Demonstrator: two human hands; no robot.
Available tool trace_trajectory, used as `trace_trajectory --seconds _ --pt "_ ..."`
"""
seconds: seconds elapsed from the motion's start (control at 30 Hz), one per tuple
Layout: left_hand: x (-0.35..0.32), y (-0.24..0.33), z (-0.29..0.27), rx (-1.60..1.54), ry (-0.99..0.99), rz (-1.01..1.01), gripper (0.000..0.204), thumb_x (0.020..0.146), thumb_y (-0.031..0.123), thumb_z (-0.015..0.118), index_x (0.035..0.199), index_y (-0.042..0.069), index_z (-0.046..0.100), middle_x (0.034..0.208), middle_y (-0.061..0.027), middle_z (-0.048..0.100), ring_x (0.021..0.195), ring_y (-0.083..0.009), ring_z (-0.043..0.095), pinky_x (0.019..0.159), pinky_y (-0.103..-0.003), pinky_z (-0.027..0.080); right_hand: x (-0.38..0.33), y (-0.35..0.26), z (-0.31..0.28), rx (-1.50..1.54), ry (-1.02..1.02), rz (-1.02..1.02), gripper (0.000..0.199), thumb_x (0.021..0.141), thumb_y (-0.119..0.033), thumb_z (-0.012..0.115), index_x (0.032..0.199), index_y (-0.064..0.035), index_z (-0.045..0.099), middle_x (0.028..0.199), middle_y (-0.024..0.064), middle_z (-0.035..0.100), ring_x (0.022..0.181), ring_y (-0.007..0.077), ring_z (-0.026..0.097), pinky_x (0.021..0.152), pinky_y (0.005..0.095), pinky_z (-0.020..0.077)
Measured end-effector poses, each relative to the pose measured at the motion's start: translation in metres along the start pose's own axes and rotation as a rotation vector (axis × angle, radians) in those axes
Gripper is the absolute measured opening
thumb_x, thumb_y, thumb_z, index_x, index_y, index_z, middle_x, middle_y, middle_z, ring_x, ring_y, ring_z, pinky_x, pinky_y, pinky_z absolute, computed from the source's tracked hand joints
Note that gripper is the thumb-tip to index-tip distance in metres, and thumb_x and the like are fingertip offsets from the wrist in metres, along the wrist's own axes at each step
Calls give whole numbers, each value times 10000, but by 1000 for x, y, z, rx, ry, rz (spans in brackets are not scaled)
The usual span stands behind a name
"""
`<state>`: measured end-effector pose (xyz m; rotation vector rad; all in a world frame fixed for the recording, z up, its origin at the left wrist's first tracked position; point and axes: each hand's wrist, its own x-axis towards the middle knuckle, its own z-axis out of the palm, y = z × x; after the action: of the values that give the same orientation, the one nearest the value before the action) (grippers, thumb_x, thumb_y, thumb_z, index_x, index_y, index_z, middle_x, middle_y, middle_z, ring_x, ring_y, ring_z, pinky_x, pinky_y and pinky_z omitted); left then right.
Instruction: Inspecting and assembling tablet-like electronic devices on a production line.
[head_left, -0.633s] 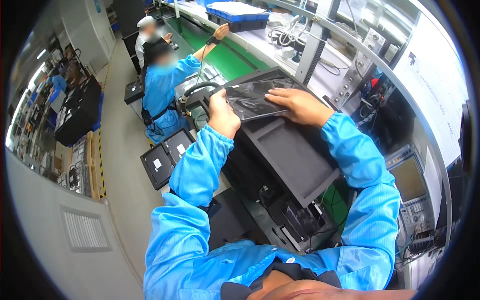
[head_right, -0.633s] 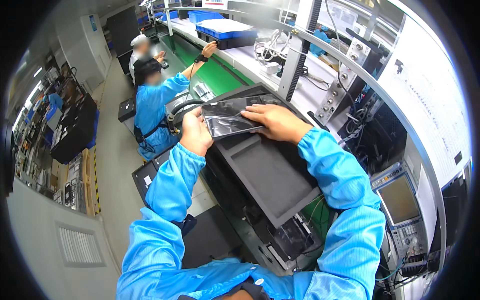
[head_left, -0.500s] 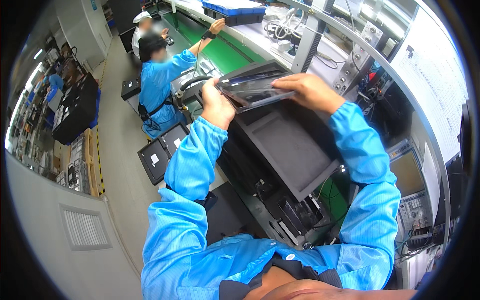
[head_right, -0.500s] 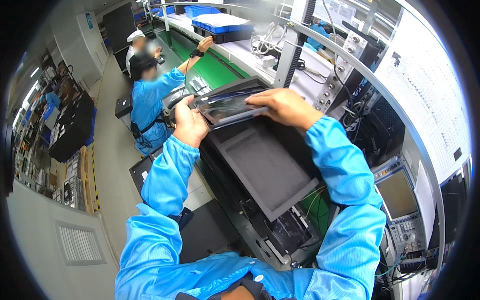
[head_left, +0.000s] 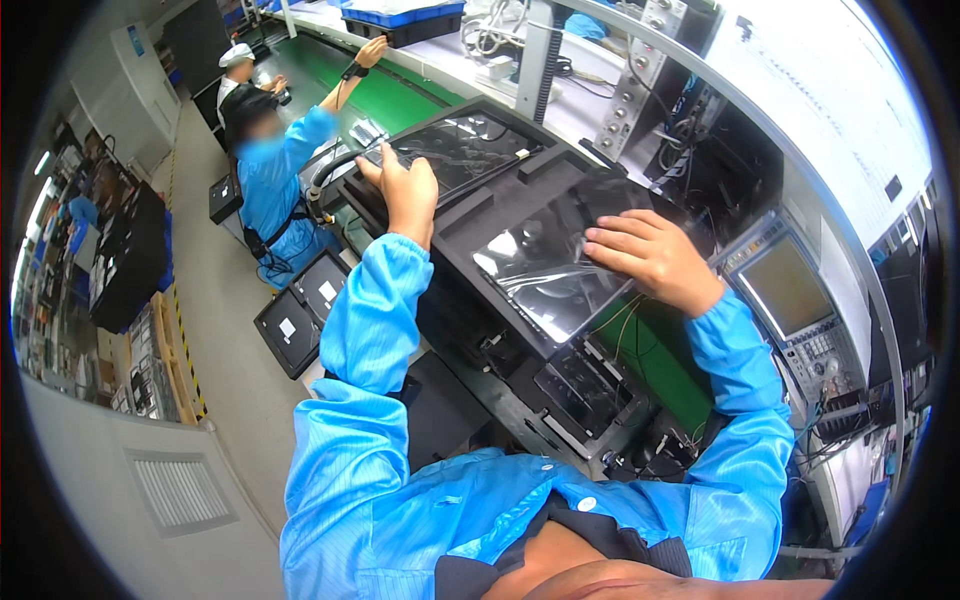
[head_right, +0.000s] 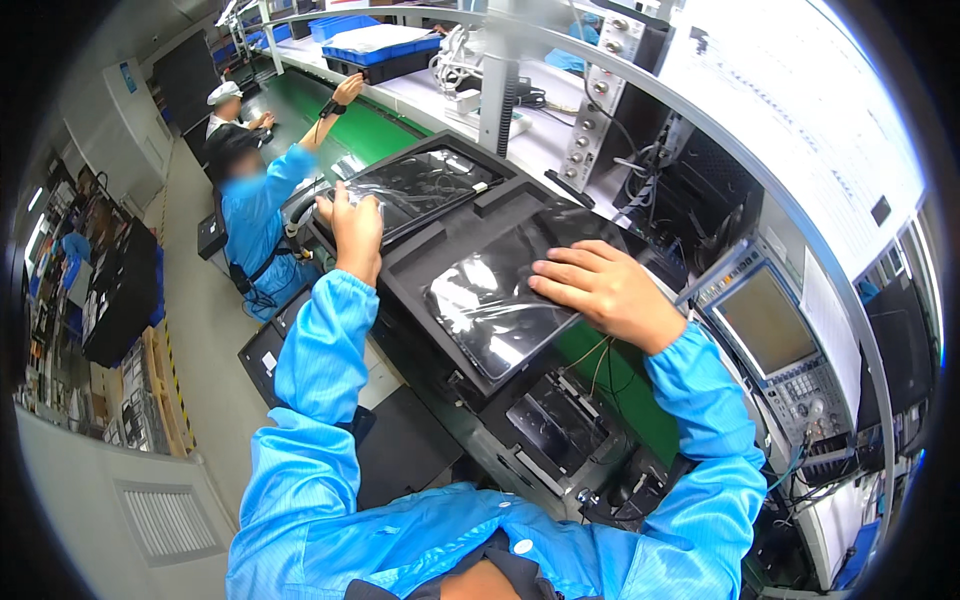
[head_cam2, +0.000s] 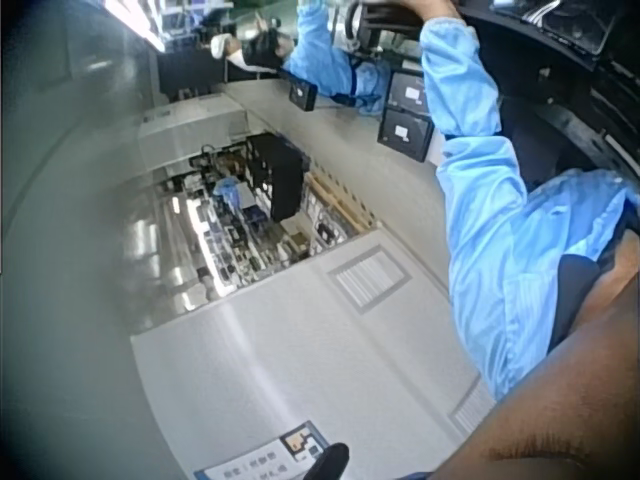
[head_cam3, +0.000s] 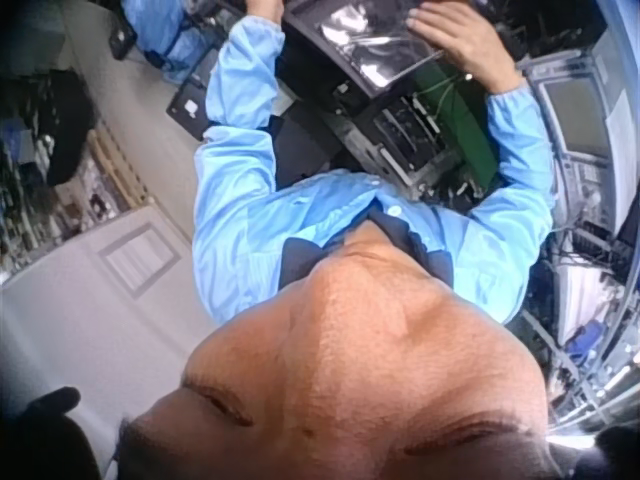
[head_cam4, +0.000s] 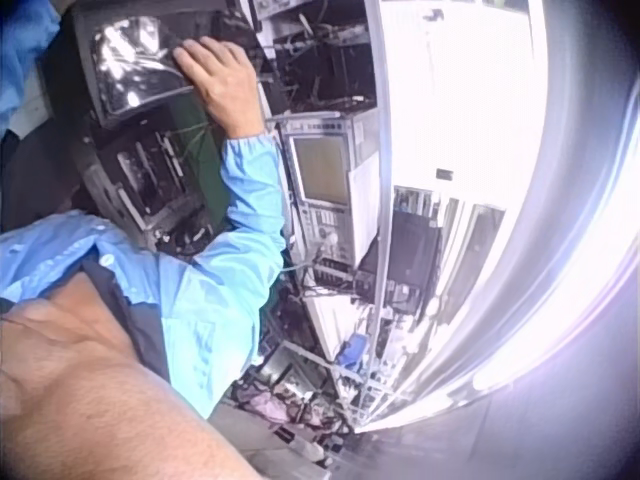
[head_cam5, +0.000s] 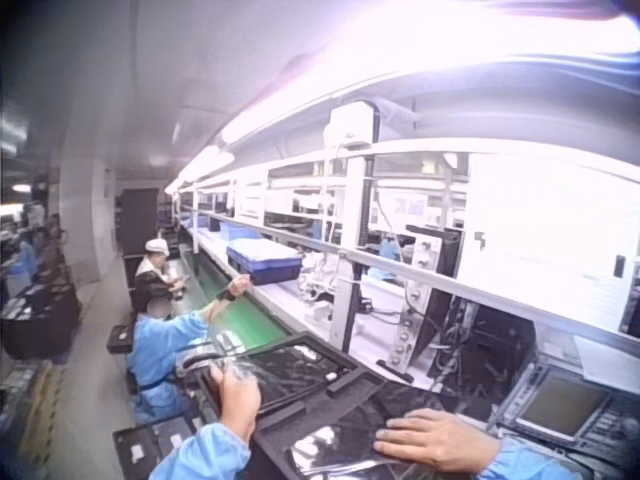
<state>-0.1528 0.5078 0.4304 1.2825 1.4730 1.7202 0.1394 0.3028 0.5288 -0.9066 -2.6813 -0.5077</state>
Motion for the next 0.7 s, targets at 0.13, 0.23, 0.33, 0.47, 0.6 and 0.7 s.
trace_trajectory --seconds 0.13,0.23,0.33,0.47,0.6,0.7 --pt "2 -3 -26 318 -101 306 787 845 274 746 1524 23 438 1626 -333 220 1511 -496 213 1246 -574 124 10 13 21 49 -96 20 669 741 -50 707 1395 -132 596 1436 109 587 1302 303 575 1127 489 426" --pt "4 -35 -48 219 -31 6 856 839 320 770 1527 -38 408 1612 -301 295 1498 -440 295 1230 -497 246 26 18 25 358 -276 179 763 737 -188 725 1475 -142 538 1527 151 478 1459 345 398 1250 558 239" --pt "3 -83 -42 -152 -226 -187 937 863 441 749 1539 -80 362 1606 -317 328 1518 -412 296 1252 -464 202 34 31 20 515 -423 236 782 751 -236 732 1495 -124 521 1557 163 438 1487 350 351 1267 555 188" --pt "-15 -81 -22 -175 -206 -204 1044 852 487 748 1590 -60 253 1647 -325 239 1557 -436 193 1273 -479 88 10 44 41 496 193 657 462 876 -213 708 1301 -36 671 1392 172 602 1369 354 497 1175 477 343" --pt "-27 -58 -17 -187 -32 -242 935 846 133 786 1556 -134 240 1320 -201 629 1158 -244 624 1023 -327 473 -53 27 99 229 628 1200 410 985 -251 661 1300 9 625 1354 168 601 1239 323 581 1085 403 422" --pt "-31 -47 -15 -221 -22 -281 933 830 114 787 1554 -137 255 1390 -211 584 1229 -247 583 1062 -336 444 -91 34 166 751 1051 1360 479 1027 -294 586 1400 -1 524 1314 133 575 1221 223 544 1080 349 394"
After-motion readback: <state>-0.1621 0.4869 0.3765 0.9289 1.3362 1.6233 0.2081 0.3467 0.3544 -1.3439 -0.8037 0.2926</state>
